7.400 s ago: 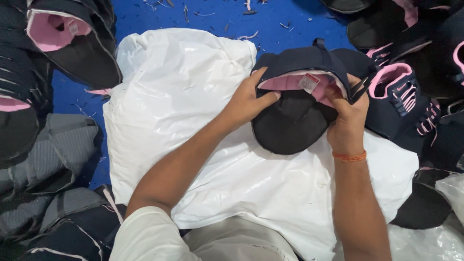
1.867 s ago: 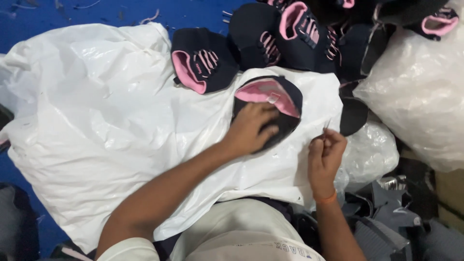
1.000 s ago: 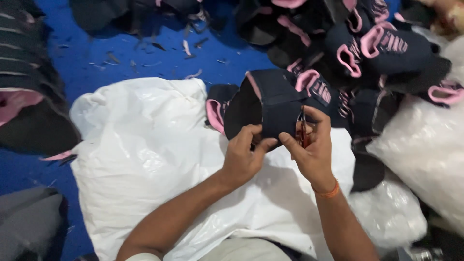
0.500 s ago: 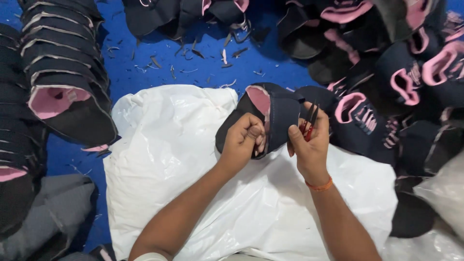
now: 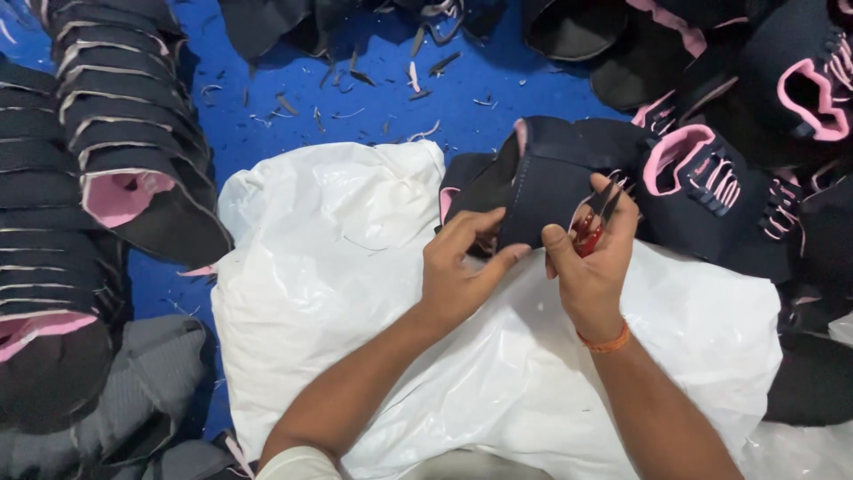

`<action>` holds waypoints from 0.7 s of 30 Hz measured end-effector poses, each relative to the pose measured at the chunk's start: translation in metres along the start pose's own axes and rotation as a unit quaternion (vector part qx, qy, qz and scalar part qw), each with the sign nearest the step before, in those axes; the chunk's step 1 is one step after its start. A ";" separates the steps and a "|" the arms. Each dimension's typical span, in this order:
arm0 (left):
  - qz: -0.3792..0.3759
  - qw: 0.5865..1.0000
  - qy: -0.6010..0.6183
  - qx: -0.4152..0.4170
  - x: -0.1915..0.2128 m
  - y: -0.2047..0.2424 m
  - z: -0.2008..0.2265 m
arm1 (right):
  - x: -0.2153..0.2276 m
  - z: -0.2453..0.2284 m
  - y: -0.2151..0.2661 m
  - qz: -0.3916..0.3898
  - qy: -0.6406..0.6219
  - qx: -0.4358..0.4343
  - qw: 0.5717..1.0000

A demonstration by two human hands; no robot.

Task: The person sits on the floor and repeatedly picks up black shoes with pink interiors from a pile. They use a pair of scissors to trim loose threads and excess fabric from the shoe openings and edges, then place the shoes back down.

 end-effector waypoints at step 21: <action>0.017 0.970 0.218 0.108 0.011 -0.019 -0.050 | -0.016 0.001 0.011 -0.001 0.015 -0.018 1.000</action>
Point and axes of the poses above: each hand's wrist, its own y-axis away from the middle knuckle, its own x-axis out of the back of the hand, z = x × y, the point moved 6 cm from there along -y, towards the middle knuckle, and after that the axes turned 15 degrees about x, right-handed, at the moved point
